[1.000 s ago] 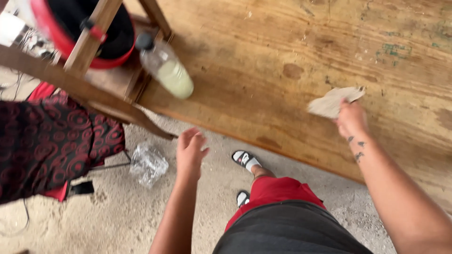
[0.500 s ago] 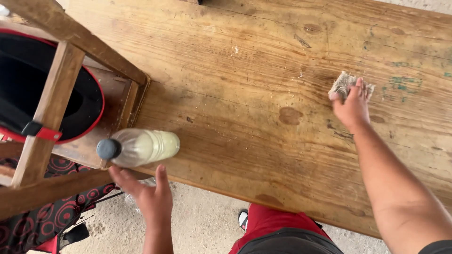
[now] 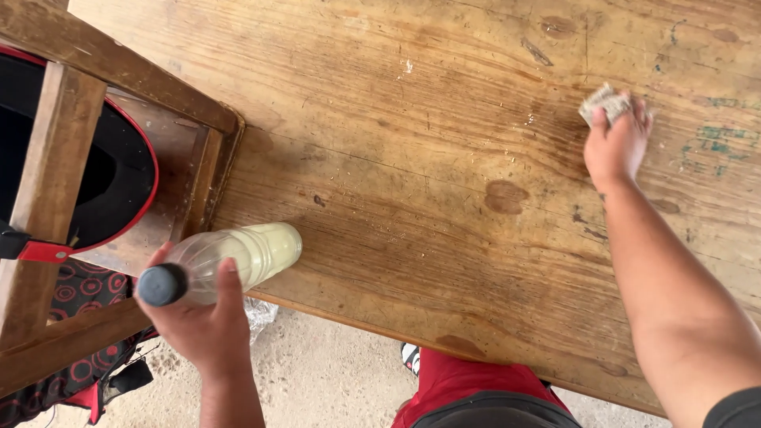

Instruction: The person moves a wooden chair aside and then thoroughly wipes down a large wooden table using a cloth, moving a bottle and a cup to ensure the entire surface is cleaned.

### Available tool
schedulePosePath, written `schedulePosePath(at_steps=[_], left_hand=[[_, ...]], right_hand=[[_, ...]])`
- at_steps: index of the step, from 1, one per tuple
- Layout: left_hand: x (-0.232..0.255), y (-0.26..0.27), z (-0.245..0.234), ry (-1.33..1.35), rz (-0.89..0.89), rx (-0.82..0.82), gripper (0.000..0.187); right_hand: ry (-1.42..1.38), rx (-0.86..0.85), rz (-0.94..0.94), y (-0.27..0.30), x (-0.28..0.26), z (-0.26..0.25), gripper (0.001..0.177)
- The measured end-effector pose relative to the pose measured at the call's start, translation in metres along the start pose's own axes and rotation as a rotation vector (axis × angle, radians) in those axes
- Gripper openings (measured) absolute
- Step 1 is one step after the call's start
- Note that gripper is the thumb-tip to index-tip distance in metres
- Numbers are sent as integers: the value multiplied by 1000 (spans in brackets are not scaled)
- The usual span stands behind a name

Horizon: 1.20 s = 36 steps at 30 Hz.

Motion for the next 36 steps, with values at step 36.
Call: schedulePosePath(at_steps=[36], left_hand=[[29,74,-73,108,175,-101,53]], right_hand=[[-80,-333,-667,119,-211,117,85]])
Point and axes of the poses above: each hand's wrist, its own y-axis away from the middle knuckle, its own z-axis out of the palm, x = y × z, the point moved 10 cm from there along -y, towards the middle knuckle, and after that the axes turned 12 degrees about -z, right-handed, at the moved point
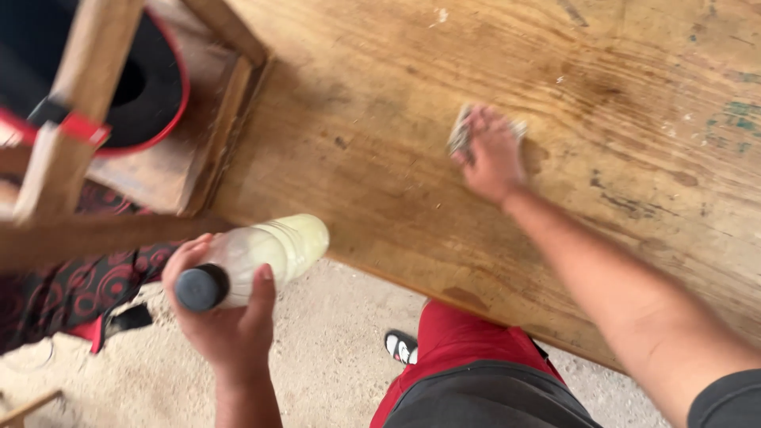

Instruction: The person moves a wooden chair aside and then thoroughly wipes down a large wooden table using a cloth, moving a bottle and a cup to ensure the entire surface is cleaned.

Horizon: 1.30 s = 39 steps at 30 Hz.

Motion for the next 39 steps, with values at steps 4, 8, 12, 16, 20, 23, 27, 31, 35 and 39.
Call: schedulePosePath(at_steps=[4,8,12,16,20,23,27,31,35,39], left_hand=[[10,48,-49,4,-56,30,54],[9,111,-102,11,-153,52,53],[7,177,-158,-23,-179,82,54],[-4,249,-219,-117,-237,158,55],[-18,290,-260,-156,-236,247,55],[-30,323,-283,-151,-210,312,58],[-40,347,-305,-125,-270,371,58],[-31,350,-304,-120,-234,364,56],[-26,341,-288,-93,-163,333,56],[-11,317,-265,-78,-286,227,53]], right_hand=[[-23,-75,-147,23,-131,36,86],[-165,-169,-367,78,-252,98,61],[-476,-462,-539,179,-340,235,44],[-745,-542,91,205,-361,253,21],[-713,-472,16,163,-382,212,23],[-624,-453,48,152,-361,210,30],[-592,-355,93,146,-348,161,34],[-551,-146,336,146,-280,134,38],[-445,-185,265,163,-242,122,40],[-472,-55,331,173,-192,83,32]])
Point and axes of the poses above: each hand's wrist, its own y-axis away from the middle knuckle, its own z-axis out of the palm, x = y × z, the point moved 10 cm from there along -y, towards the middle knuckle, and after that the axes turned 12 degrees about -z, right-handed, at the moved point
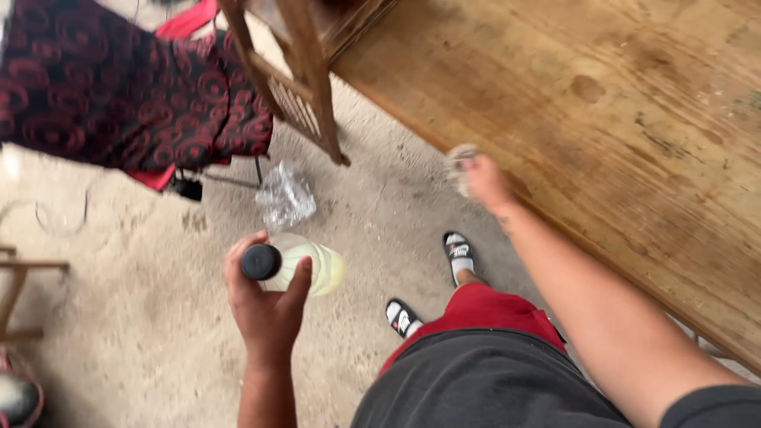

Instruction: The person moves a wooden chair aside and then thoroughly wipes down a large wooden table using a cloth, moving a bottle and a cup to ensure the entire surface is cleaned.

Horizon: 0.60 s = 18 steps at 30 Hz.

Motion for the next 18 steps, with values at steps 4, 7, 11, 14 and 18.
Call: schedulePosePath(at_steps=[4,7,11,14,18], left_hand=[[16,-19,35,12,-8,-55,53],[28,-33,71,56,26,-89,55],[49,-55,125,-12,-15,-140,55],[57,-77,166,-9,-69,-183,54],[76,-100,217,-37,-78,-198,55]], right_hand=[[60,249,274,26,61,-131,43],[25,426,330,44,142,-225,39],[96,734,347,75,258,-342,34],[-48,942,406,109,286,-397,26],[-97,1073,654,147,295,-431,30]])
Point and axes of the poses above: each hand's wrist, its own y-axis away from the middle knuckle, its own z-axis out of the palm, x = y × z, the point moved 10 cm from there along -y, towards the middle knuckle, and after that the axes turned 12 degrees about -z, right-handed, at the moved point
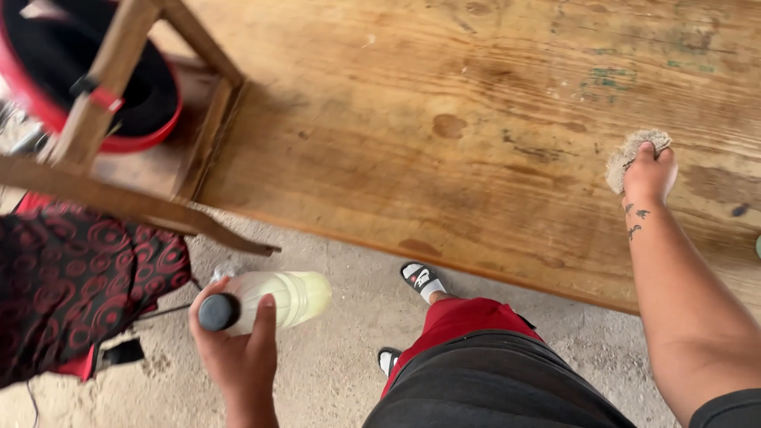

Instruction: The person moves a wooden chair aside and then thoroughly wipes down a large wooden table using a cloth, moving a bottle and a cup to ensure the entire surface is cleaned.

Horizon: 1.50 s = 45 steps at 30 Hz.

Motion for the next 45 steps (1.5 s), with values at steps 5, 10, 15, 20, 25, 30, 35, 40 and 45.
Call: schedulePosePath(at_steps=[5,10,15,20,25,30,35,40,45], left_hand=[[26,-30,49,85,129,-74,53],[43,-43,72,100,241,-142,53],[36,-46,69,55,210,-120,57],[17,-28,58,88,167,-134,57],[-4,13,13,96,148,-104,56],[-31,75,-51,120,133,-52,50],[-74,127,-110,111,1,-21,51],[-101,155,-142,48,-56,13,53],[-113,160,-157,56,-91,40,53]], right_hand=[[95,75,-140,-62,51,22,36],[314,141,-406,-61,62,97,30],[384,-312,-649,1,-21,125,54],[328,-400,-898,80,-72,135,48],[205,-678,-1027,248,-147,154,46],[-93,-1124,-1065,456,-120,213,46],[-167,-1301,-551,538,-116,198,23],[-226,-1131,-449,497,-88,183,23],[4,-765,-315,362,-60,94,30]])
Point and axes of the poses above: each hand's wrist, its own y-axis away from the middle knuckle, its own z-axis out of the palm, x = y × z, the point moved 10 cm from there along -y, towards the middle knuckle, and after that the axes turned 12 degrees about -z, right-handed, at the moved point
